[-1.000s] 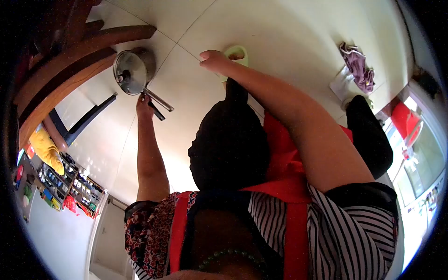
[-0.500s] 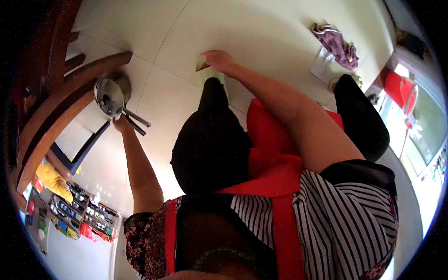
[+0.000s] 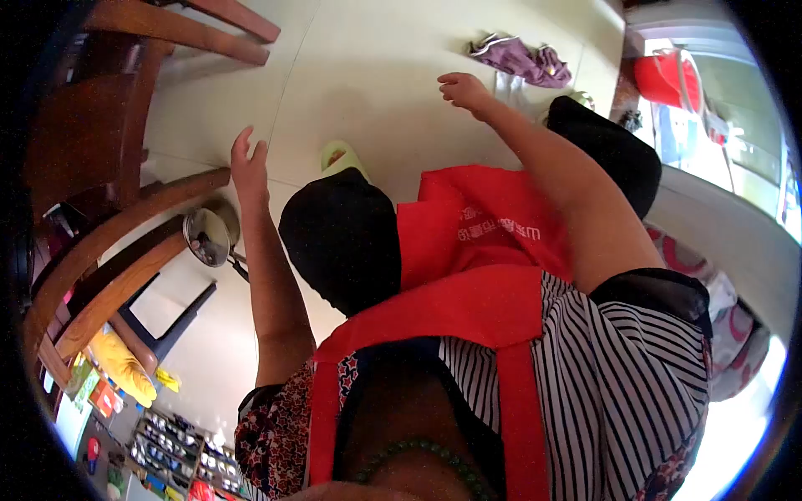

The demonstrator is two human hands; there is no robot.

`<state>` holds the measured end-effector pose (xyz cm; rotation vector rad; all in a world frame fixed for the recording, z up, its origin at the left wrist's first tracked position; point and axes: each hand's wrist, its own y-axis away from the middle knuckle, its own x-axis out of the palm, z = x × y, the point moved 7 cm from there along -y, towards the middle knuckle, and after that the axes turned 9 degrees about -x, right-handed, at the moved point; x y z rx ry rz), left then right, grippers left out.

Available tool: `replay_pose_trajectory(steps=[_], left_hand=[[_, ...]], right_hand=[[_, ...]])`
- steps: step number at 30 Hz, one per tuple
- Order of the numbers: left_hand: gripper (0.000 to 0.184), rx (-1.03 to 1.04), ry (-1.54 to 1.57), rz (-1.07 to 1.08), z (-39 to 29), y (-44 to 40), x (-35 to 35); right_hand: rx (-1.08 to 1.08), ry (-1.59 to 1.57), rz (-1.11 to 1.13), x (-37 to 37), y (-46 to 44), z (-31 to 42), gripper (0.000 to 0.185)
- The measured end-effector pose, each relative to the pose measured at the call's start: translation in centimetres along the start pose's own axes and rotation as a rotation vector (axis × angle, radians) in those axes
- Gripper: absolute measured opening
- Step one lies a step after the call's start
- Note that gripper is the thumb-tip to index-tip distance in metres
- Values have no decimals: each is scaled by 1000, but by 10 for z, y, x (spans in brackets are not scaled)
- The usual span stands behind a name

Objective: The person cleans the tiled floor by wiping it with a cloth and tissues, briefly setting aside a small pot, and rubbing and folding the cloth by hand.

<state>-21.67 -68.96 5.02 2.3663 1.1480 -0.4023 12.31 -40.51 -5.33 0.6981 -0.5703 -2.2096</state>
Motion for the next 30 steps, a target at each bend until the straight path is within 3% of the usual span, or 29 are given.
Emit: replay_pose_trajectory(steps=[3,6,9,10,15,19,20,23,25,27,30], left_hand=[[40,202,-51,179,-98,-3,17],[38,514,-106,221,-197,19,19],[36,793,-154,216,-250,44,24],[35,798,-178,221,-261,55,26],[35,675,-405,438,-239,49,67],[37,603,-642,613,-201,26,119],[37,590,-697,651,-197,22,138],[41,560,-888,828,-178,12,198],[43,607,-1045,878,-164,8,245],[46,644,-1146,971,-156,11,293],[49,704,-1184,1108,-155,7,376]], right_hand=[[-69,63,-12,-44,23,43,37],[-206,409,60,-81,52,110,39],[-493,696,7,-115,87,185,38],[-455,732,-6,-125,100,206,38],[-683,923,-115,-176,97,236,32],[-481,929,-112,-231,46,173,28],[-603,868,-74,-237,37,158,28],[-540,1083,-67,-258,12,93,27],[-383,969,-14,-274,-17,28,26],[-473,1146,30,-277,-37,-19,27],[-276,868,52,-286,-53,-90,27]])
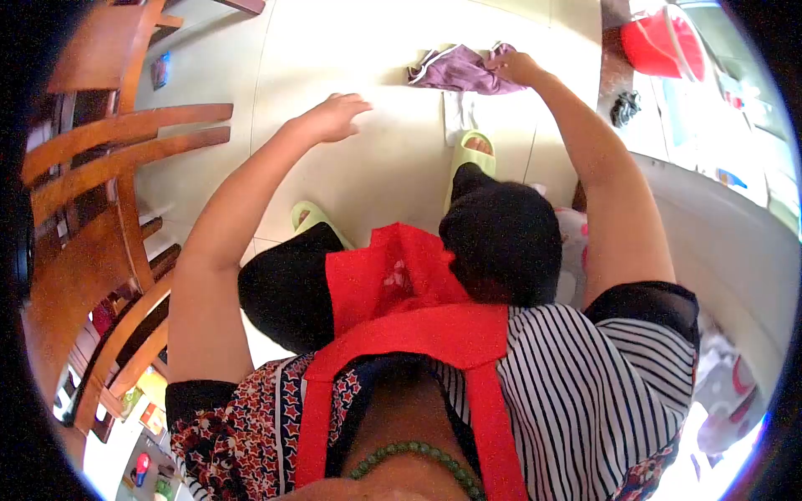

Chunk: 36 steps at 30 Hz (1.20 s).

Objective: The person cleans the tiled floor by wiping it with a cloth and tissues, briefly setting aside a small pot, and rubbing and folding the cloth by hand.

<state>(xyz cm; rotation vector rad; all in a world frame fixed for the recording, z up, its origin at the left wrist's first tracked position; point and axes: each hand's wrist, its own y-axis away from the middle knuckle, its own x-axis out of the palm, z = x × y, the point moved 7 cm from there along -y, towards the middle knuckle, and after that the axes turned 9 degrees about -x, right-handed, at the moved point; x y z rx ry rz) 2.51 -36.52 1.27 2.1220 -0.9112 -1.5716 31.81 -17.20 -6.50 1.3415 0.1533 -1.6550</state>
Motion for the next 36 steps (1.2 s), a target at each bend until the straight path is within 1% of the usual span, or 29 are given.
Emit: replay_pose_trajectory(steps=[1,3,4,5,6,7,8,9,11,13,14,16,17,18,19,20,21,23,25,26,27,28,29,30,31,32,33,35,36], left_hand=[[49,24,-6,-7,-7,-31,2],[49,114,41,-122,-18,-96,11],[47,102,56,-114,-30,-120,10],[45,83,72,-110,-42,-145,9],[45,19,385,-52,-46,-179,24],[45,1,383,-84,-52,-199,27],[45,-17,382,-115,-57,-217,29],[46,20,72,-210,-73,-218,25],[49,-110,180,-103,-73,-231,36],[49,-148,182,-57,-60,-252,63],[44,-109,188,-159,-56,-239,52],[37,-56,165,-240,-55,-245,55],[34,-33,153,-278,-53,-249,57],[27,11,154,-396,-50,-250,48],[25,-6,85,-454,-47,-254,42],[24,4,162,-515,-40,-249,23],[24,13,231,-576,-30,-245,0],[24,-44,252,-633,1,-252,-33],[27,-53,211,-675,26,-230,-80],[27,-50,201,-745,37,-220,-96],[28,-47,191,-816,48,-211,-111],[26,-102,115,-598,58,-218,-113],[28,-155,94,-557,68,-227,-103],[31,-211,75,-512,78,-245,-84],[34,-264,60,-462,89,-254,-69],[43,-256,239,-269,94,-253,-59],[44,-290,160,-318,100,-255,-45],[45,-272,-9,-361,114,-254,-33],[46,-252,-43,-331,135,-250,-38]], right_hand=[[-66,-57,-19,16,-5,-12,30],[-42,110,44,30,-2,-11,33],[-42,89,31,40,-3,-17,37],[17,81,81,51,-7,-26,47],[27,73,77,53,-7,-27,53],[-10,119,15,56,-10,-26,58],[42,125,77,69,-17,-35,59],[100,76,136,75,-15,-34,62],[80,153,-6,90,-21,-46,68],[56,221,-104,90,-24,-46,64],[66,171,-76,88,-29,-45,62],[92,83,-17,76,-33,-40,57],[36,61,-64,67,-40,-38,55],[-21,36,-112,58,-50,-39,53],[-77,9,-154,51,-55,-37,51],[-59,6,-220,25,-58,-21,48],[-119,-53,-246,17,-69,-29,47],[-165,-279,-353,-25,-77,-11,46],[-30,-416,-402,-47,-88,4,47],[-68,-332,-452,-47,-98,8,49],[-32,-325,-457,-37,-114,6,49],[5,-315,-463,-21,-134,5,50],[45,-302,-470,-5,-147,7,50],[7,-175,-450,13,-162,22,54],[40,42,-389,39,-178,34,59],[103,98,-246,48,-186,65,64],[169,150,-117,51,-188,94,70],[126,127,-218,73,-205,107,77],[112,98,-245,80,-213,130,77]])
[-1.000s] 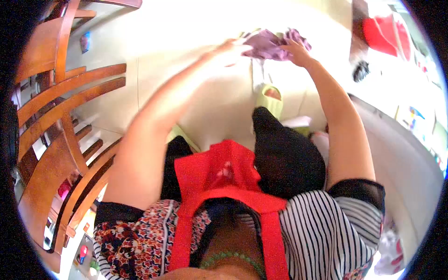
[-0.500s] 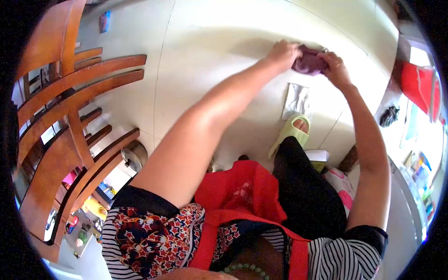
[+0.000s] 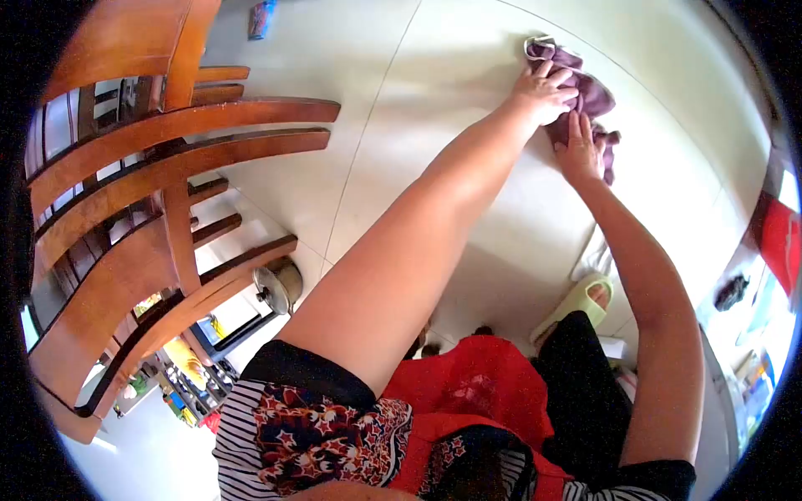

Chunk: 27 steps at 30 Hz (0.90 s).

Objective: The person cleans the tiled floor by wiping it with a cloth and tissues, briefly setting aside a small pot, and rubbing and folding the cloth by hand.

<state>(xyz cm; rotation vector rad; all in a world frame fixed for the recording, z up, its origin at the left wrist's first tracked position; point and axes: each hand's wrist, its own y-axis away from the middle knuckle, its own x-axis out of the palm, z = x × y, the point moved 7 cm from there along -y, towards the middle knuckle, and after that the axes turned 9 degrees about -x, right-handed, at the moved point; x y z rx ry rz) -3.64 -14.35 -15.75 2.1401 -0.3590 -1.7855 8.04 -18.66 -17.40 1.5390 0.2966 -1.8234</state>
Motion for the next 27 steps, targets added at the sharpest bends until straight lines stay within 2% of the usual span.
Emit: replay_pose_trajectory(steps=[1,2,3,7,11,14,15,16,17,19,20,22,23,25,27], left_hand=[[47,14,12,49,8,7,5],[47,20,-167,-3,17,22,-10],[47,-4,-112,-120,32,24,-9],[47,-97,-88,-291,110,46,0],[48,-213,-48,-274,185,89,-2],[51,-257,-43,-275,239,123,8],[30,-84,-102,-550,214,184,-65],[30,-123,-64,-574,231,192,-51],[31,-167,-26,-597,249,199,-28],[44,-310,8,-401,288,214,26],[51,-381,20,-309,307,228,47],[49,-390,-61,-319,316,274,60],[49,-397,-59,-320,319,296,67],[49,-438,-12,-276,326,337,82],[49,-496,17,-264,331,373,98]], right_hand=[[25,-46,47,4,-4,9,76],[8,-44,65,0,-7,20,76],[-11,-43,88,1,-14,31,76],[-171,-29,108,-1,-45,88,73],[-237,-54,155,9,-73,161,75],[-269,-10,281,33,-86,212,66],[-289,0,295,42,-88,228,64],[-385,94,266,39,-86,250,61],[-383,3,265,57,-90,259,61],[-367,68,362,56,-72,291,62],[-453,102,347,74,-68,305,62],[-570,182,326,97,-50,336,62],[-747,309,279,107,-37,358,62],[-674,91,397,109,-11,384,61],[-707,54,362,118,7,408,60]])
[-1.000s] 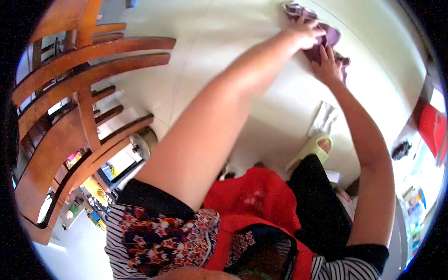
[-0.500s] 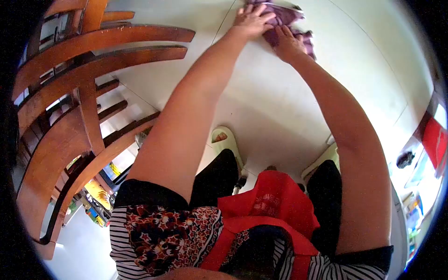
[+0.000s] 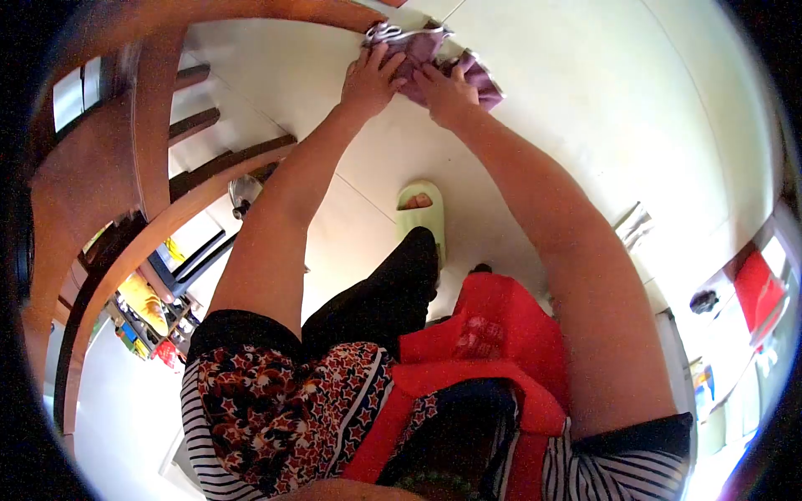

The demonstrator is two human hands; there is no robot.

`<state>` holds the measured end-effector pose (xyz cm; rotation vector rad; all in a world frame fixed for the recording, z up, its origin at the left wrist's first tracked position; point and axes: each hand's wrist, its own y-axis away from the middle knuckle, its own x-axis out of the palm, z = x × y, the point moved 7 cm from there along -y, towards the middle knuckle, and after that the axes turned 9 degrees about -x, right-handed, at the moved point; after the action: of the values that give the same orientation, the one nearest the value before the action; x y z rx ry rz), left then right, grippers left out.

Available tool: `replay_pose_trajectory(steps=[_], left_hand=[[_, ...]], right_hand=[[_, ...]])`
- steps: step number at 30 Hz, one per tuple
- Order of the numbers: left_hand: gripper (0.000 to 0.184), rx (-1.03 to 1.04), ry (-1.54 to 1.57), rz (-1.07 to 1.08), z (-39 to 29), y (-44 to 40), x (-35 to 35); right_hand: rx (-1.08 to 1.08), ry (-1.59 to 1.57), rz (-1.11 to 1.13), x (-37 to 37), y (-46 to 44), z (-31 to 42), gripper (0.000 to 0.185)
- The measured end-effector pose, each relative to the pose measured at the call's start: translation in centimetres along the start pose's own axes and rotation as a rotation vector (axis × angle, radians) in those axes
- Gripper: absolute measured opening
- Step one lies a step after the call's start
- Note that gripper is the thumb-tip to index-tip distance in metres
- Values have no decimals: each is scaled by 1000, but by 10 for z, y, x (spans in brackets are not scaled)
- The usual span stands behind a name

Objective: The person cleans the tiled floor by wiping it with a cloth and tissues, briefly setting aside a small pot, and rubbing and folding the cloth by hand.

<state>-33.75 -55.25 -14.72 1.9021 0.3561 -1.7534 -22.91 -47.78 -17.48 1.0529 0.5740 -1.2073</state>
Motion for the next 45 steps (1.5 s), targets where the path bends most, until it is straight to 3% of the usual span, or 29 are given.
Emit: replay_pose_trajectory(steps=[8,10,11,14,15,17,18,19,20,21,22,24,27,30,32,33,35,38,45], left_hand=[[47,-281,125,26,46,150,27],[44,-266,93,157,49,181,57],[42,-255,86,230,46,192,70],[35,-143,225,220,58,192,55],[33,-181,178,207,77,182,44],[29,-293,212,97,115,158,-14],[40,-210,-29,88,139,150,-17],[40,-264,-73,0,153,135,-40],[40,-318,-121,-92,166,125,-57],[43,-249,-157,-52,182,119,-41],[46,-177,-192,-16,202,108,-18],[50,-173,-131,-18,216,99,24],[52,-312,91,-120,213,101,59],[45,-240,-81,-30,197,120,86],[41,-263,37,-113,162,150,57],[40,-307,108,-101,151,166,59],[42,-324,175,-64,121,195,60],[41,-359,218,14,70,239,65],[35,-410,389,-4,30,238,60]], right_hand=[[-296,254,161,23,20,105,53],[-393,293,247,48,26,118,56],[-391,95,265,58,30,120,51],[-388,-48,283,53,28,130,45],[-388,82,178,17,20,141,42],[-521,-42,-250,-3,-15,140,43],[-534,-140,-304,-15,-38,137,44],[-528,-109,-261,-38,-57,144,48],[-697,221,-338,-66,-67,157,37],[-473,18,-164,-74,-80,147,46],[-402,16,95,-79,-87,146,53],[-540,206,-160,-56,-107,141,53],[-365,-134,174,-28,-109,121,51],[-428,-209,-292,-31,-74,121,44],[-498,-68,-381,-22,-61,140,54],[-432,-67,-167,-22,-50,153,58],[-532,55,-220,13,-34,174,58],[-330,-20,121,55,-1,186,53],[-361,95,92,59,7,168,44]])
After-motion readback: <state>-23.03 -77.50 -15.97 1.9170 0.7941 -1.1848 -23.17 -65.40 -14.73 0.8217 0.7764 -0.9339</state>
